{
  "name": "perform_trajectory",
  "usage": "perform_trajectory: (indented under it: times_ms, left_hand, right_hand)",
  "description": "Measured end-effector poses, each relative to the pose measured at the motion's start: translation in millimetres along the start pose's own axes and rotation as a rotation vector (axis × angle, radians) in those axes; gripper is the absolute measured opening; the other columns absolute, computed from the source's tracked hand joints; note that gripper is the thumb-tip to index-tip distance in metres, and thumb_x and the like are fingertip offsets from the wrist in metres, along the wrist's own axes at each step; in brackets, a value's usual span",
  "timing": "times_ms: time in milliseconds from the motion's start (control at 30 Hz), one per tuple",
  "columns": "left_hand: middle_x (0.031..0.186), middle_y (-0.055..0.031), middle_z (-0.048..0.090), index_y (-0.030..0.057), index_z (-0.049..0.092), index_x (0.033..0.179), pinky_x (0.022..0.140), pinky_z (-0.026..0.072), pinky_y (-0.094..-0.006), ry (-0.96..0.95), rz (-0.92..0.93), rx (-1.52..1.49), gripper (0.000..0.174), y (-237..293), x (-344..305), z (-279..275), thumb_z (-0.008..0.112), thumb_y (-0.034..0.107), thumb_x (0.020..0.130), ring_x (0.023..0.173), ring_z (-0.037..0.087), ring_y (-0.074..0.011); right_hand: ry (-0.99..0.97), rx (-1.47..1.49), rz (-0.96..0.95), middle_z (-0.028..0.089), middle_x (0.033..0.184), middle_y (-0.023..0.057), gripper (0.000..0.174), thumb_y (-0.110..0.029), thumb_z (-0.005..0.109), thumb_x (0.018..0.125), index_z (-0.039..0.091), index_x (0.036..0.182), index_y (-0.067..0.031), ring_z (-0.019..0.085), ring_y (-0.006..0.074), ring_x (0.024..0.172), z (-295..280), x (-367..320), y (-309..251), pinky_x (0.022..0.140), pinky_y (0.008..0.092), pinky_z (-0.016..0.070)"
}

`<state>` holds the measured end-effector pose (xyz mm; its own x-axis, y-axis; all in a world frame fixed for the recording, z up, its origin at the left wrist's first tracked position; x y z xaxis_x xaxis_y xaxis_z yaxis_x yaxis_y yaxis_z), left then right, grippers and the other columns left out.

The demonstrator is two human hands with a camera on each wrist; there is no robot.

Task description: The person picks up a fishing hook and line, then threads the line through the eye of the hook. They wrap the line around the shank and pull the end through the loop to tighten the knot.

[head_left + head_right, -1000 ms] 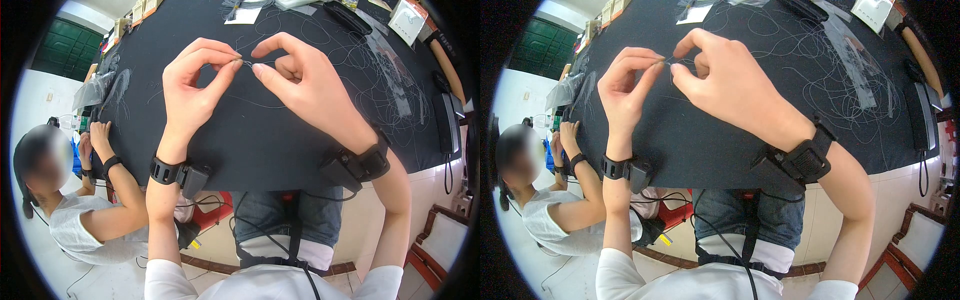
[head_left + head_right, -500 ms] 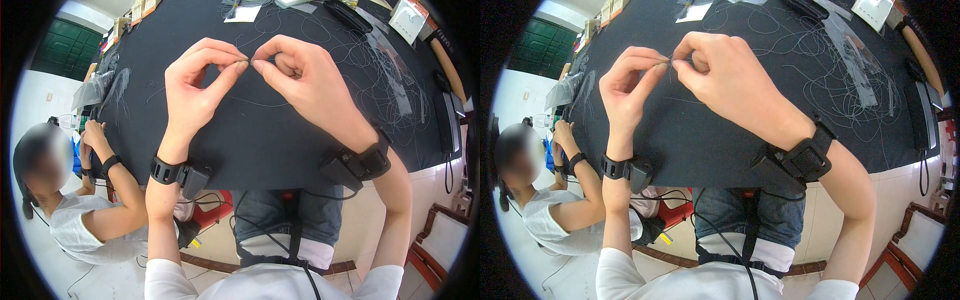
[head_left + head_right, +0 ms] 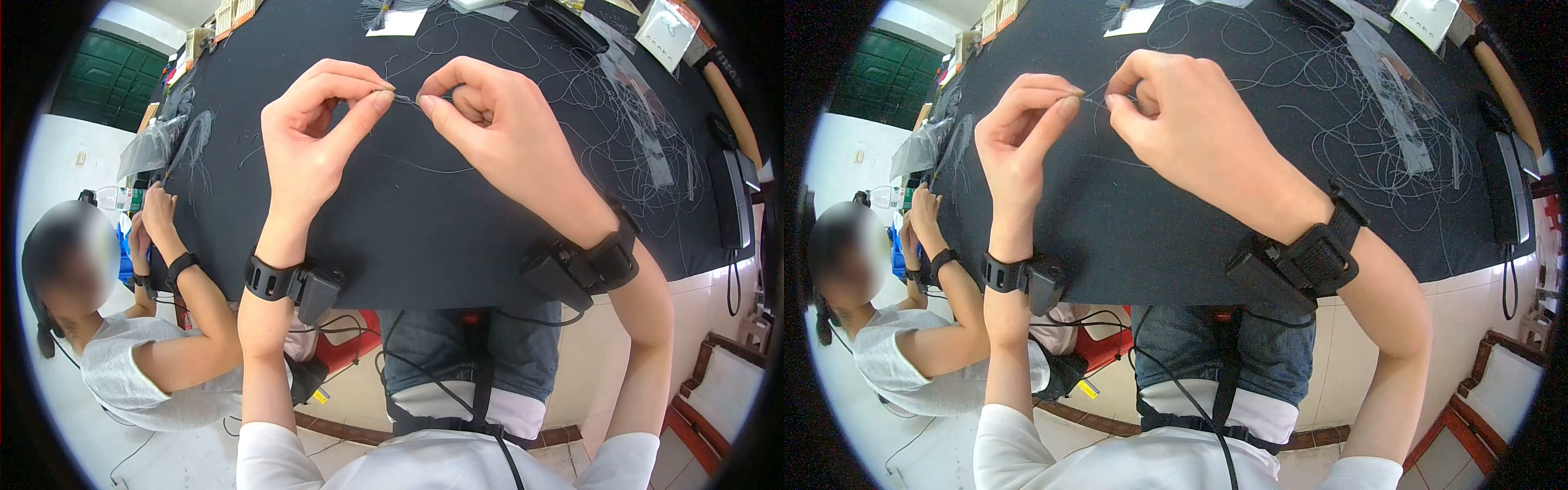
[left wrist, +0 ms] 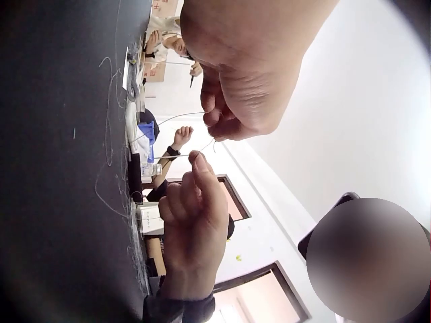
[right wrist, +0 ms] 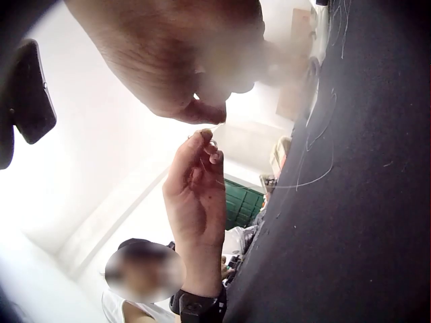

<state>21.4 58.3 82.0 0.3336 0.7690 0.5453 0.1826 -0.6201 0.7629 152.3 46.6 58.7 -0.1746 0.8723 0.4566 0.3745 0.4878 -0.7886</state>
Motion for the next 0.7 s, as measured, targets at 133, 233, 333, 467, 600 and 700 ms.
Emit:
perform_trajectory:
  times_ms: [133,233,333,467,600,700]
  left_hand:
    - [0.085,-0.0072,0.061,-0.0023,0.063,0.08,0.066,0.0445,-0.0204,0.015,-0.012,-0.003,0.005,-1.2,-0.3,-0.7,0.062,-0.005,0.075,0.075,0.056,-0.0105]
    - [0.084,-0.0067,0.061,-0.002,0.063,0.079,0.065,0.0442,-0.0204,0.01,0.059,0.04,0.005,1.4,0.2,0.4,0.063,-0.004,0.075,0.074,0.056,-0.0102]
    - [0.084,-0.0065,0.061,-0.0019,0.063,0.079,0.064,0.0438,-0.0204,0.006,0.078,0.062,0.006,0.9,0.2,1.8,0.063,-0.005,0.074,0.073,0.056,-0.01]
    - [0.083,-0.0066,0.061,-0.0018,0.063,0.078,0.063,0.0435,-0.0205,0.0,0.101,0.112,0.007,1.7,0.1,4.8,0.063,-0.005,0.072,0.072,0.055,-0.0101]
    - [0.083,-0.0068,0.061,-0.0019,0.063,0.078,0.063,0.0436,-0.0206,-0.023,0.108,0.103,0.007,2.9,0.5,6.9,0.063,-0.006,0.072,0.071,0.055,-0.0103]
    - [0.083,-0.0068,0.061,-0.002,0.063,0.078,0.063,0.0438,-0.0209,-0.07,0.122,0.127,0.007,5.3,0.9,10.5,0.063,-0.006,0.071,0.071,0.055,-0.0106]
  right_hand:
    - [-0.028,-0.004,0.004,0.036,0.045,-0.001,0.014,-0.013,0.057,0.082,0.059,0.084,0.0006,0.03,0.0057,0.043,5.4,-2.0,3.1,0.043,0.0243,0.0248]
    - [-0.093,-0.005,0.014,0.043,0.049,0.0048,0.015,-0.013,0.057,0.082,0.059,0.083,0.0015,0.039,0.0119,0.045,9.8,-2.4,-0.2,0.044,0.0264,0.0305]
    - [-0.14,0.003,0.038,0.056,0.056,0.0152,0.015,-0.012,0.056,0.08,0.06,0.081,0.0029,0.055,0.0237,0.047,12.8,-3.4,-5.2,0.048,0.0307,0.0413]
    - [-0.169,0.011,0.027,0.053,0.051,0.0134,0.015,-0.011,0.056,0.079,0.06,0.079,0.0028,0.053,0.0222,0.044,16.7,-5.2,-8.3,0.046,0.0307,0.0401]
    - [-0.129,0.059,0.001,0.032,0.047,-0.0017,0.013,-0.012,0.059,0.081,0.056,0.08,0.0006,0.028,0.0045,0.044,13.3,-6.3,-11.3,0.042,0.0238,0.0223]
    - [-0.047,0.064,-0.007,0.034,0.048,-0.0027,0.013,-0.012,0.058,0.081,0.056,0.079,0.0003,0.029,0.0031,0.045,4.0,-3.9,-11.1,0.042,0.023,0.0219]
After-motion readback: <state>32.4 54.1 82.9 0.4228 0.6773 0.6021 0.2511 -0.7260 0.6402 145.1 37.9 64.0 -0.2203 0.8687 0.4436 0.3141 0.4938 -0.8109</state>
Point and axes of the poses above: each hand's wrist, its own x-axis towards the middle knuckle, its own z-axis out of the palm, y = z × x, the point moved 10 cm from there along x, towards the middle knuckle
